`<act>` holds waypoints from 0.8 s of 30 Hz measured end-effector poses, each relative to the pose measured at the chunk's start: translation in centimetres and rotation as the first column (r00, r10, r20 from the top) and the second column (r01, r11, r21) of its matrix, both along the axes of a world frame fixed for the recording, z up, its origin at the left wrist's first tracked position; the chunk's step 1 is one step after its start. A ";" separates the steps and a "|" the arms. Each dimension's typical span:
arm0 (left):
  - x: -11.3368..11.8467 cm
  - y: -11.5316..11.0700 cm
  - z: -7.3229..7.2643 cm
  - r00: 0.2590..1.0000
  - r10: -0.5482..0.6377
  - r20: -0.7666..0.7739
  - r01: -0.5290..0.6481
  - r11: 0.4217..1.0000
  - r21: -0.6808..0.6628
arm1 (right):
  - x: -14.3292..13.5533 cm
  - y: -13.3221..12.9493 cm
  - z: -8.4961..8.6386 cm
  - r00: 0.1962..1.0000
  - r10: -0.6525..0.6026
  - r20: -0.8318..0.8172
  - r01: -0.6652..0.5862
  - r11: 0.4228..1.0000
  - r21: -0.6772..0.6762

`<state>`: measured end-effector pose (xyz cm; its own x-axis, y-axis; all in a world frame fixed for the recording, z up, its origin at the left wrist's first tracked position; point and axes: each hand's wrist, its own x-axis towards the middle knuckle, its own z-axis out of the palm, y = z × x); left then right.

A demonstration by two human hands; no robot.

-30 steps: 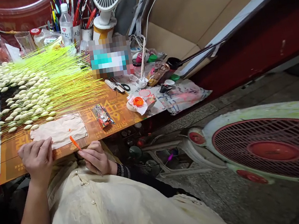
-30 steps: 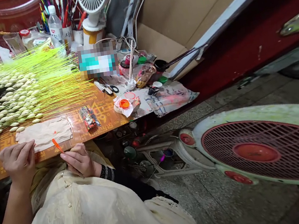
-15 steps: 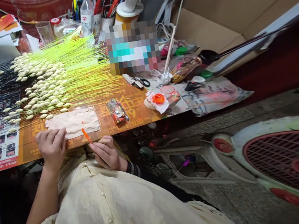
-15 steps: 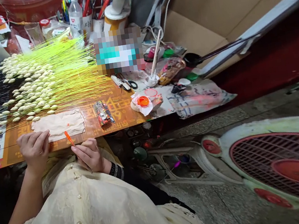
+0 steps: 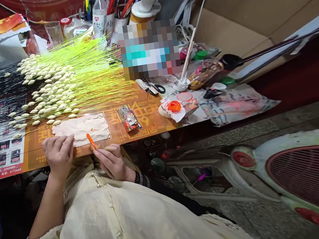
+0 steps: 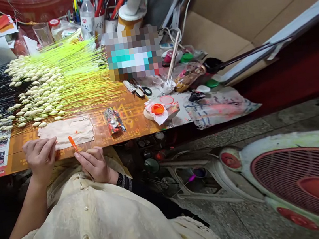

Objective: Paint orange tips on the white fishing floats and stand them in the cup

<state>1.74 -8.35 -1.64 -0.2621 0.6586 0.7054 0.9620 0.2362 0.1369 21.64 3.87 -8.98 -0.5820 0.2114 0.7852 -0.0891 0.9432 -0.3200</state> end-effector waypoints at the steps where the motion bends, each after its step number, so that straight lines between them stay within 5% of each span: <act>1: 0.0 0.0 0.0 1.000 0.006 0.010 -0.006 1.000 -0.005 | 0.0 0.0 0.0 1.000 -0.007 0.012 0.007 1.000 0.003; 16: 0.0 0.0 -0.1 1.000 0.019 0.000 -0.019 1.000 0.000 | 0.0 -0.2 -0.8 0.993 -0.032 0.110 0.030 0.999 0.020; 24: -0.1 0.0 -0.1 1.000 -0.005 0.030 0.004 1.000 0.009 | -0.3 -0.2 0.0 0.998 -0.052 0.028 0.051 0.999 0.013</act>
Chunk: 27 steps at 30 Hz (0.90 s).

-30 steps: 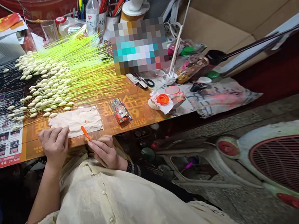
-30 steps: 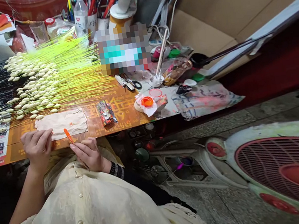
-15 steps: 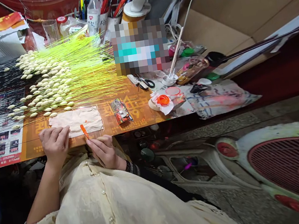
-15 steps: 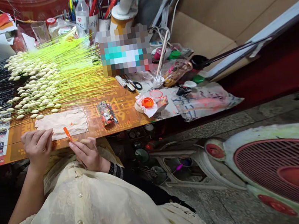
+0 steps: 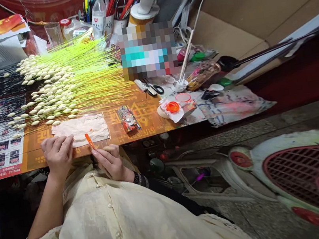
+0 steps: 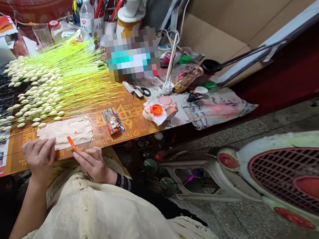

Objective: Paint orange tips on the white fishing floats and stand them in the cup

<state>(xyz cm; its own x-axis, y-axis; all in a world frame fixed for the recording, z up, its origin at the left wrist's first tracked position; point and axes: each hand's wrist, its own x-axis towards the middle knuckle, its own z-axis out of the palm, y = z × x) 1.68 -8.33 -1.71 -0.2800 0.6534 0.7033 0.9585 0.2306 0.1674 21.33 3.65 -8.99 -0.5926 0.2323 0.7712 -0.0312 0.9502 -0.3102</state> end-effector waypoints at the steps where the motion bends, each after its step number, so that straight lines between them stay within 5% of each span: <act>1: 0.0 0.0 0.0 1.000 0.006 -0.007 -0.006 1.000 -0.004 | 0.0 0.0 0.2 1.000 0.003 -0.011 -0.003 1.000 0.000; 27: 0.5 0.0 0.1 0.998 -0.016 -0.067 0.020 0.999 0.049 | 0.0 -0.2 1.1 0.995 0.086 -0.055 -0.083 0.995 0.046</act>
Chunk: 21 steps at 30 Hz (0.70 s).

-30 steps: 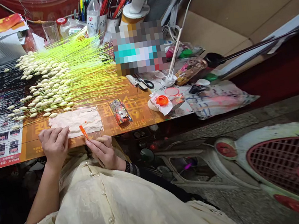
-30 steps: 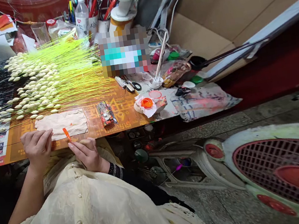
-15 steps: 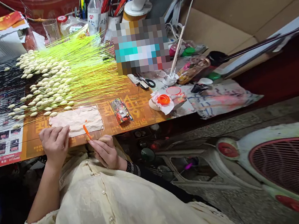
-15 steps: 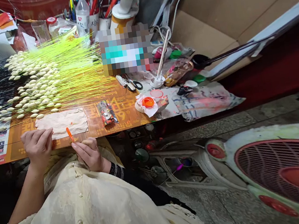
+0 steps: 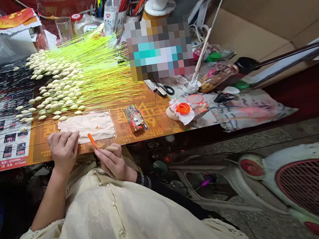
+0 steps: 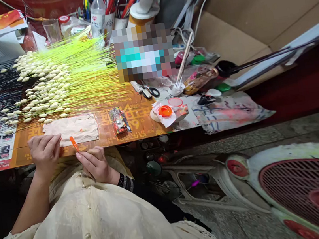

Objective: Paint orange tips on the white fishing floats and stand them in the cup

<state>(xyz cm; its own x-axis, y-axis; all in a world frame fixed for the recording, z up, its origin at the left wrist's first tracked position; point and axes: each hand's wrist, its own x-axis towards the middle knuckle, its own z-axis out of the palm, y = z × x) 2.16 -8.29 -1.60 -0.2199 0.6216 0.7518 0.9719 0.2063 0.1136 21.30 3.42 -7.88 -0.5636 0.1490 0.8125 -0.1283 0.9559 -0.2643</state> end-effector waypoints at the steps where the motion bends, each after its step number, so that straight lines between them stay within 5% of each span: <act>1: 0.0 0.0 -0.1 1.000 -0.001 0.002 0.001 1.000 0.001 | -0.1 0.0 0.0 1.000 -0.003 0.008 0.003 1.000 0.006; 14: 0.1 0.0 0.1 0.999 -0.001 -0.050 0.002 1.000 0.009 | -1.4 -0.7 -0.6 1.000 -0.023 -0.019 0.023 1.000 0.004; 21: 0.2 0.0 0.1 0.998 0.007 -0.056 -0.007 1.000 0.004 | -1.2 -0.7 -1.7 0.994 -0.064 0.094 0.061 0.997 0.035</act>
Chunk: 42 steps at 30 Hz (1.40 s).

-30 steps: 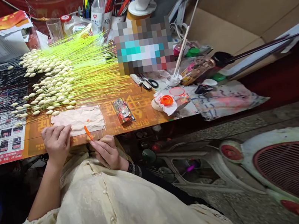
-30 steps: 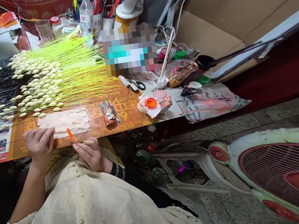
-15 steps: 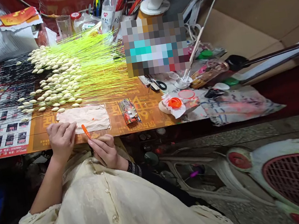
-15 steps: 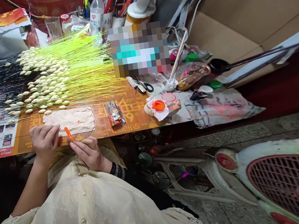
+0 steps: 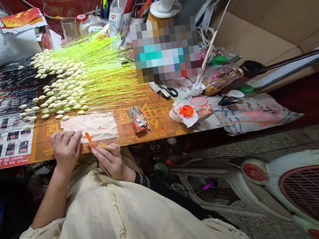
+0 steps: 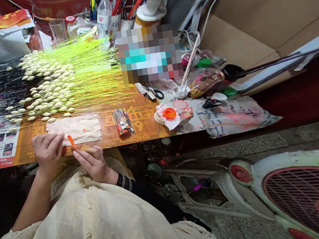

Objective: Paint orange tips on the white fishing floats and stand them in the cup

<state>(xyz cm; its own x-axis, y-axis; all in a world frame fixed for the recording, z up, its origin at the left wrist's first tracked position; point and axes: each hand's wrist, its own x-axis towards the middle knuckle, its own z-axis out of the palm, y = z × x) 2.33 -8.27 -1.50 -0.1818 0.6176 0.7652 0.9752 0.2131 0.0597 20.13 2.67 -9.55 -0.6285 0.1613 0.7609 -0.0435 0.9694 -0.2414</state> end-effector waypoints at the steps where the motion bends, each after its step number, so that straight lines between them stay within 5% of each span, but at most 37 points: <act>1: 0.0 0.0 0.0 1.000 -0.002 -0.001 0.002 1.000 0.002 | 0.0 0.0 0.0 1.000 0.002 0.005 -0.002 1.000 0.004; 11: -0.1 -0.1 -0.1 1.000 -0.007 0.021 0.006 1.000 0.005 | -0.2 0.0 0.0 0.999 -0.015 -0.033 0.015 1.000 0.002; 28: -0.7 -1.5 -0.3 0.992 0.050 0.116 -0.050 0.999 -0.011 | -0.1 0.1 1.0 0.978 0.128 -0.163 -0.132 0.991 -0.015; 34: -1.0 -2.0 -0.2 0.998 0.066 0.014 -0.066 0.998 0.025 | -0.9 -0.5 0.7 0.991 0.112 -0.078 -0.110 0.994 0.027; 42: -1.0 -2.0 -0.6 0.991 0.084 0.100 -0.084 0.996 -0.008 | -1.5 -0.9 -0.1 0.997 0.082 0.009 -0.082 0.996 0.025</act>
